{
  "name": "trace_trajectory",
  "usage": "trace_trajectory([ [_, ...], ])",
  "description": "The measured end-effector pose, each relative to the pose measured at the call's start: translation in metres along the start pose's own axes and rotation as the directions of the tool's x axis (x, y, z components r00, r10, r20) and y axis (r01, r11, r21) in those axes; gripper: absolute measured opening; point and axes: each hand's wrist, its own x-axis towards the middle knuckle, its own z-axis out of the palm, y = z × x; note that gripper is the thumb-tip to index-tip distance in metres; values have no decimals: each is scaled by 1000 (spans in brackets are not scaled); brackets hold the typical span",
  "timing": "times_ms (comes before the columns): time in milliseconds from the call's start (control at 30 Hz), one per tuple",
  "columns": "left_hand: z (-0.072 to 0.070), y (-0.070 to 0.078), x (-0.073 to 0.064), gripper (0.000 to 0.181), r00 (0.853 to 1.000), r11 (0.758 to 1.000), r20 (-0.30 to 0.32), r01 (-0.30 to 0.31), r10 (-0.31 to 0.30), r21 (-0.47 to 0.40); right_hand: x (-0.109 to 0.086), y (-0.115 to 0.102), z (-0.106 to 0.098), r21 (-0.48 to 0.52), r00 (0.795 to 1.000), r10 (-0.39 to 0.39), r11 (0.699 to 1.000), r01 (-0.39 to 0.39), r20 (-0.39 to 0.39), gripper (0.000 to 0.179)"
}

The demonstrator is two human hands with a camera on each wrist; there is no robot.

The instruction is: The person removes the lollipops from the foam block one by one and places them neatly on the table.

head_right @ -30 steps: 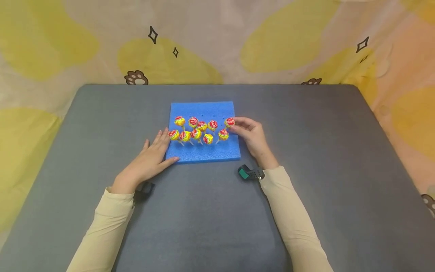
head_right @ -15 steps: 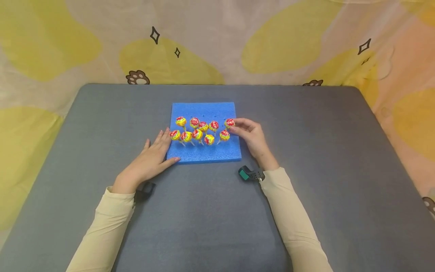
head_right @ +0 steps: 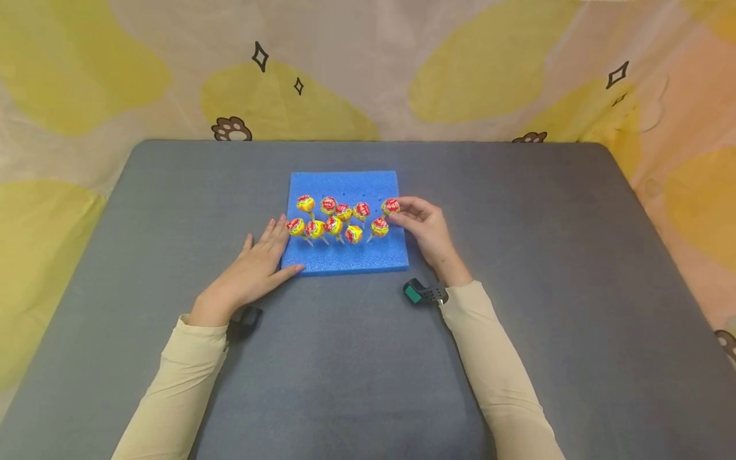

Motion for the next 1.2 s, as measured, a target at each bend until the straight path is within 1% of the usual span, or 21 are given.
trace_trajectory([
  [100, 1, 1, 1, 86, 1000, 1000, 0, -3, 3, -3, -2, -1, -1, 60, 1000, -21, 998, 21, 1, 25],
  [200, 2, 1, 1, 86, 1000, 1000, 4, -5, 5, -6, -4, 0, -2, 146, 999, -38, 988, 40, -18, 22],
  [300, 4, 0, 0, 86, 1000, 1000, 11, -3, 4, -10, -3, 0, -5, 256, 997, -35, 965, 53, -75, 19],
  [400, 5, 0, 0, 86, 1000, 1000, 14, -3, 3, -18, -2, -1, -10, 337, 988, -14, 939, 65, -152, 20],
  [500, 4, 1, 1, 86, 1000, 1000, 16, -4, 5, -19, 0, -4, -18, 372, 974, 17, 926, 70, -224, 22],
  [567, 4, 1, 1, 86, 1000, 1000, 18, -5, 5, -19, 2, -6, -23, 385, 967, 36, 921, 66, -254, 23],
  [633, 3, 1, 2, 86, 1000, 1000, 20, -2, 3, -15, 2, -8, -28, 403, 962, 63, 914, 52, -267, 22],
  [767, 3, 1, 4, 86, 1000, 1000, 24, 1, -1, -10, 2, -11, -36, 443, 960, 109, 896, 17, -257, 15],
  [867, 3, 0, 4, 87, 1000, 1000, 23, 0, 0, -12, 2, -12, -38, 433, 962, 120, 901, -1, -247, 11],
  [933, 3, 0, 4, 87, 1000, 1000, 17, -3, 3, -15, 3, -11, -39, 405, 964, 115, 914, -9, -238, 12],
  [1067, 2, -2, 3, 86, 1000, 1000, 16, -6, 6, -19, 5, -9, -39, 285, 964, 96, 958, -23, -248, 19],
  [1133, 2, -3, 3, 86, 1000, 1000, 19, -6, 7, -22, 6, -8, -38, 186, 961, 71, 982, -21, -266, 20],
  [1200, 2, -2, 3, 86, 1000, 1000, 20, -7, 7, -24, 6, -8, -38, 100, 961, 47, 995, -21, -272, 18],
])
